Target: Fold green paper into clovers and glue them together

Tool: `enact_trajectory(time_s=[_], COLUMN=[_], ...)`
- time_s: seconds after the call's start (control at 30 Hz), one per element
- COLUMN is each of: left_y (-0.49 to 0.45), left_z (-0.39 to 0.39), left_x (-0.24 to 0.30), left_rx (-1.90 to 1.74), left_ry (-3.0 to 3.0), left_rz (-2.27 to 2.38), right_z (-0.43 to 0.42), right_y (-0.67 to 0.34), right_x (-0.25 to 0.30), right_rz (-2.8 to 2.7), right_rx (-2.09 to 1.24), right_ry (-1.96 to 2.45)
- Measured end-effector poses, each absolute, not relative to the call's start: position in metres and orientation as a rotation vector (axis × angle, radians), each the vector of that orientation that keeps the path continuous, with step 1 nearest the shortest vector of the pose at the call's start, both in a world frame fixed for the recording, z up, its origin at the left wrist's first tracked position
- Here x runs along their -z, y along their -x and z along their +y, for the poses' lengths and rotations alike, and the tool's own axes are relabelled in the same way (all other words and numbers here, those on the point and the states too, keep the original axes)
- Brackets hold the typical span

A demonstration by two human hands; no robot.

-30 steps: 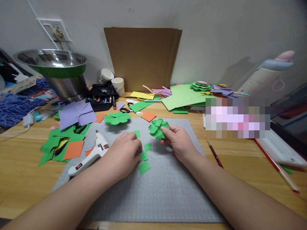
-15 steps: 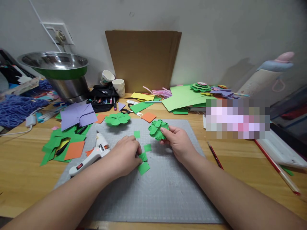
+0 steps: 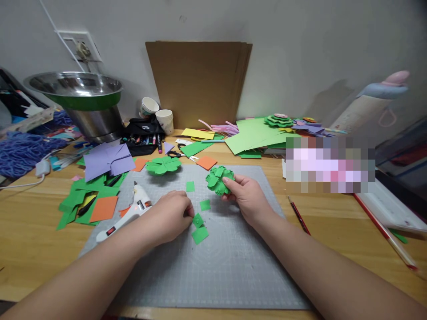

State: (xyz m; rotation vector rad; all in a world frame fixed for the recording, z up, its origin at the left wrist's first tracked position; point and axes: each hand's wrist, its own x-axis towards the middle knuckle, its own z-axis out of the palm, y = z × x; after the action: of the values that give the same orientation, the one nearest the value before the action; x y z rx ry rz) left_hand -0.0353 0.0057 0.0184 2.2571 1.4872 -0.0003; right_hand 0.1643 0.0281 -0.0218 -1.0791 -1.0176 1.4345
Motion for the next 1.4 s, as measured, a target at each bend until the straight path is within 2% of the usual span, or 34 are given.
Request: enact_trajectory(time_s=[0.57, 0.73, 1.4], left_y=[0.043, 0.036, 0.012], left_z=[0.020, 0.022, 0.036], left_x=[-0.025, -0.022, -0.031], left_rx=[0.027, -0.079, 0.372], left_ry=[-2.123, -2.306, -2.543], left_rz=[1.506, 1.181, 1.078], right_z=[0.029, 0.028, 0.028], right_y=[-0.164, -0.164, -0.165], right_x=[0.022, 0.019, 0.020], right_rz=[-1.015, -1.014, -0.998], right_rx=[-1.444, -1.446, -1.448], right_ry=[1.077, 1.076, 1.063])
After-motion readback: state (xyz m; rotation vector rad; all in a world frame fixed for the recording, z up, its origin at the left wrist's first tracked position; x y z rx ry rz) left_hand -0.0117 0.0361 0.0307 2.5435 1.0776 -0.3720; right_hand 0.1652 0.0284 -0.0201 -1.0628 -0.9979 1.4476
